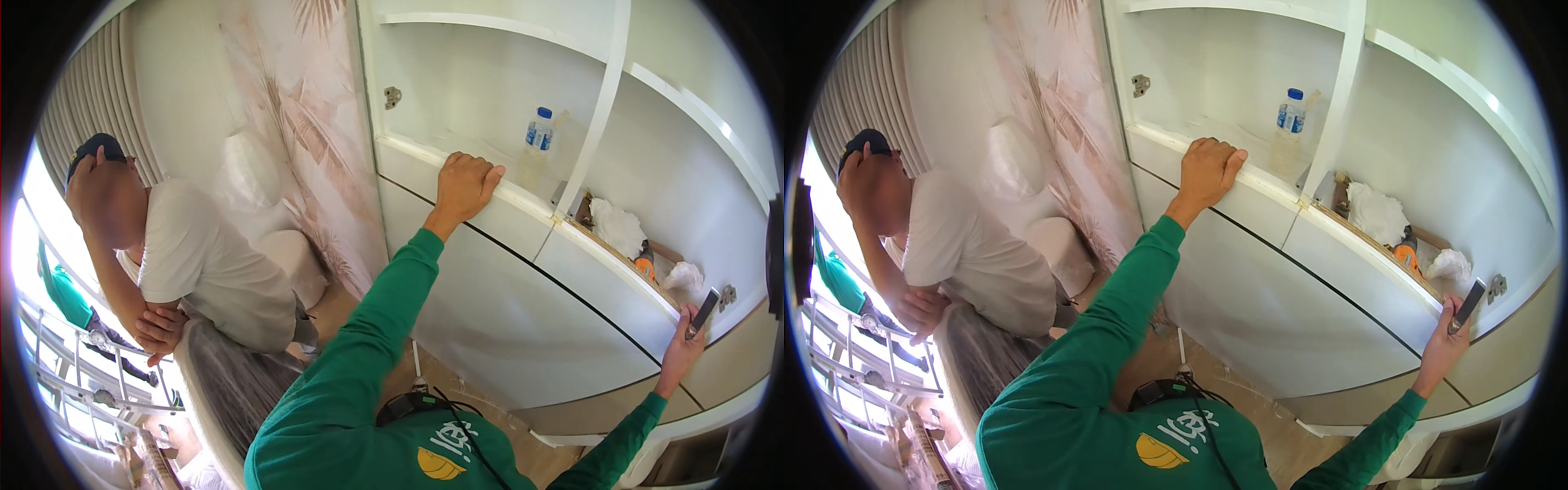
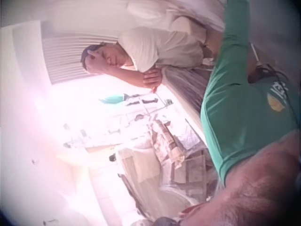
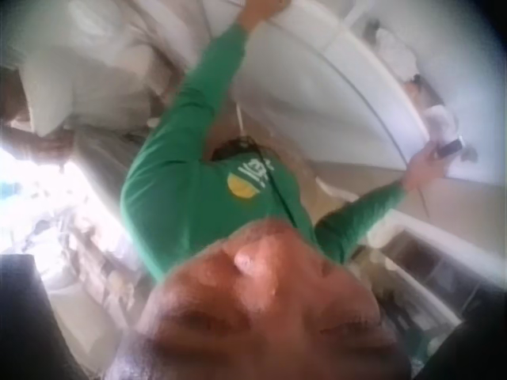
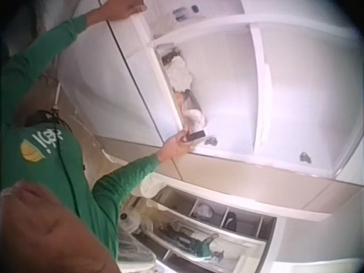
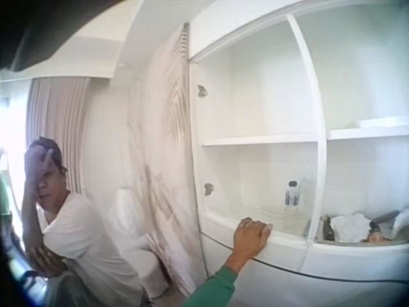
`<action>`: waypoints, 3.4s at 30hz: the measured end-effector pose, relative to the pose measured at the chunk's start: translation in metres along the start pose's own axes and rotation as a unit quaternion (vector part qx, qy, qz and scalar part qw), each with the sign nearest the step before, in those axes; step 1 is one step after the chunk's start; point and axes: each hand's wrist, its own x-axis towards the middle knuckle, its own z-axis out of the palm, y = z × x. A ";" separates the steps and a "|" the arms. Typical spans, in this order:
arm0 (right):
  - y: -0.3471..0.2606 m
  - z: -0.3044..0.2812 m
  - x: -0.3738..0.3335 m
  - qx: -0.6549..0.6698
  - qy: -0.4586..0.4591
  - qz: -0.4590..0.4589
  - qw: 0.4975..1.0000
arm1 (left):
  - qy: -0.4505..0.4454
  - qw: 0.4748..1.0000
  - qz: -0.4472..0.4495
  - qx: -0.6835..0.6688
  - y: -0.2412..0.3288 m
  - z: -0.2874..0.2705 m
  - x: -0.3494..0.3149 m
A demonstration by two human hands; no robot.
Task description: The person uses a utility knife to shave off the end of a wooden strip by hand, then checks the fit of the strip by pressing it against the edge of a white cabinet shelf.
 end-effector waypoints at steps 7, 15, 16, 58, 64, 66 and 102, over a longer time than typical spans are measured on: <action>-0.006 -0.003 0.002 -0.036 -0.006 -0.015 0.999 | 0.006 1.000 -0.008 0.000 0.001 0.001 -0.001; -0.005 -0.002 0.001 -0.031 -0.019 -0.010 0.999 | 0.002 1.000 -0.017 0.009 0.000 -0.001 -0.003; -0.006 -0.002 0.002 -0.023 -0.021 -0.007 0.999 | 0.003 1.000 -0.015 0.007 0.000 -0.001 -0.003; -0.005 -0.007 0.007 -0.040 -0.032 0.007 0.999 | 0.034 0.999 -0.018 -0.026 -0.002 -0.004 -0.006; -0.004 -0.007 0.007 -0.057 -0.036 -0.011 0.998 | 0.039 0.999 -0.015 -0.029 -0.002 -0.003 -0.005; 0.002 -0.009 0.009 -0.054 -0.039 -0.006 0.998 | 0.033 0.999 -0.015 -0.029 -0.001 -0.003 -0.005; -0.016 0.000 -0.007 0.022 0.071 0.030 0.997 | -0.053 0.999 0.010 0.003 -0.014 0.000 -0.003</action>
